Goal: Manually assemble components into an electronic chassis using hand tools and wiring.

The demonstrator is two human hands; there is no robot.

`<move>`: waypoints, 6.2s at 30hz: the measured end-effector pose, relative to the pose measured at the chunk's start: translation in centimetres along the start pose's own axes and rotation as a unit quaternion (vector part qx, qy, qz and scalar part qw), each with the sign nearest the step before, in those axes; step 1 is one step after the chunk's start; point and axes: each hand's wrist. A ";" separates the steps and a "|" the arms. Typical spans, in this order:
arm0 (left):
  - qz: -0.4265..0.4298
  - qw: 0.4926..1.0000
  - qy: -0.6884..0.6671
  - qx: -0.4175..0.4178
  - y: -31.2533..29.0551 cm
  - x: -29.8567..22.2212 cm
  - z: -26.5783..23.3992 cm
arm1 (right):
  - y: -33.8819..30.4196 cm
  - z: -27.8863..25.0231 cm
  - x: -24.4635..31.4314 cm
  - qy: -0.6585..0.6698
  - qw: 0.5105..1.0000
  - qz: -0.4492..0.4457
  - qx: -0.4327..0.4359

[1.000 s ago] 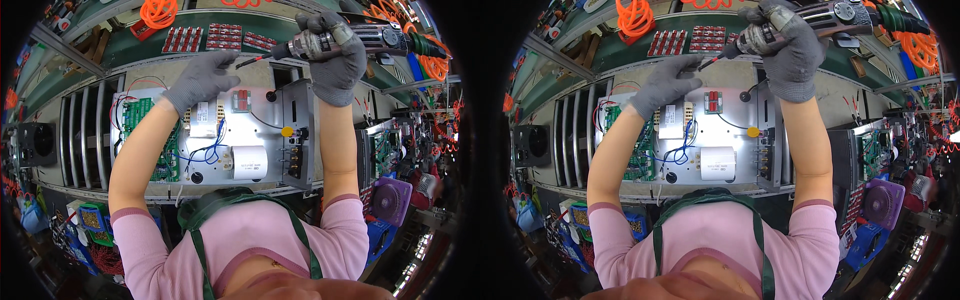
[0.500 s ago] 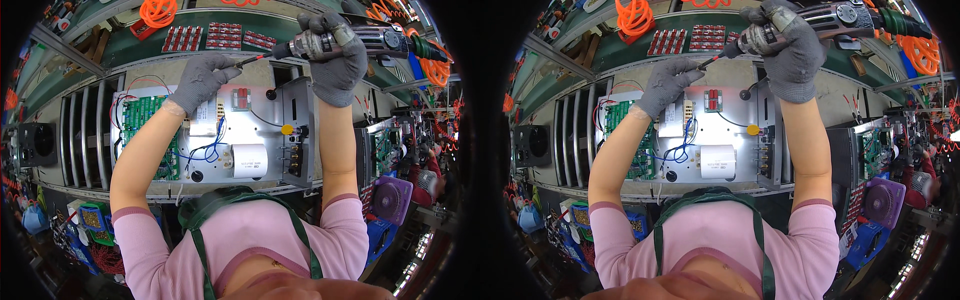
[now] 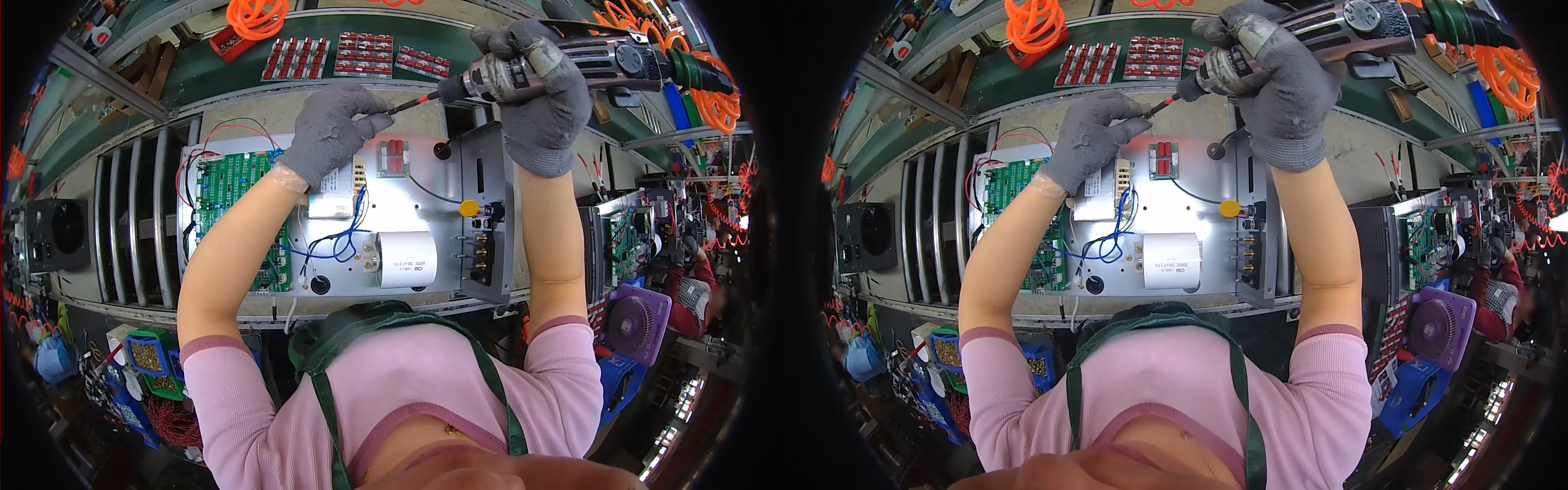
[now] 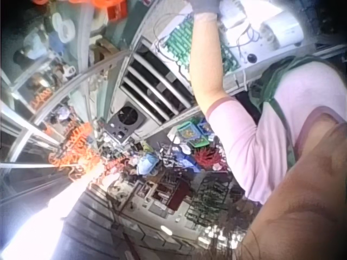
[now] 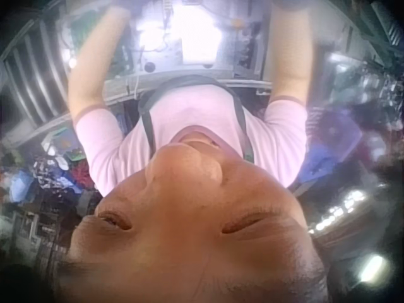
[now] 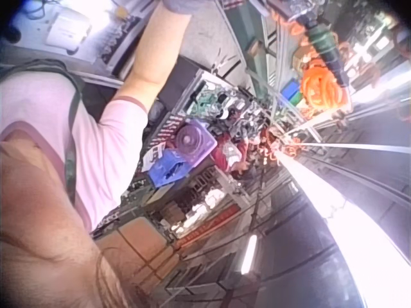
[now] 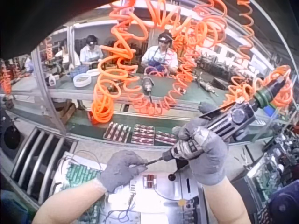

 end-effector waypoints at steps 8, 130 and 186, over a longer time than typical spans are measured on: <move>-0.006 0.999 -0.032 0.038 0.1 0.9 0.4 | -0.8 1.3 -0.3 -0.011 0.997 0.049 -0.061; 0.030 0.968 0.100 0.229 1.9 3.3 0.0 | -10.5 1.2 15.2 0.017 0.991 0.095 0.097; 0.338 0.776 0.305 0.436 4.4 9.0 3.8 | -53.2 -12.3 -5.8 -0.019 0.726 0.466 -0.506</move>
Point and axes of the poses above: each hand's wrist, its own y-axis towards the middle knuckle, its own z-axis out of the palm, x = y × z, and after that the axes turned 10 degrees about z, right-handed
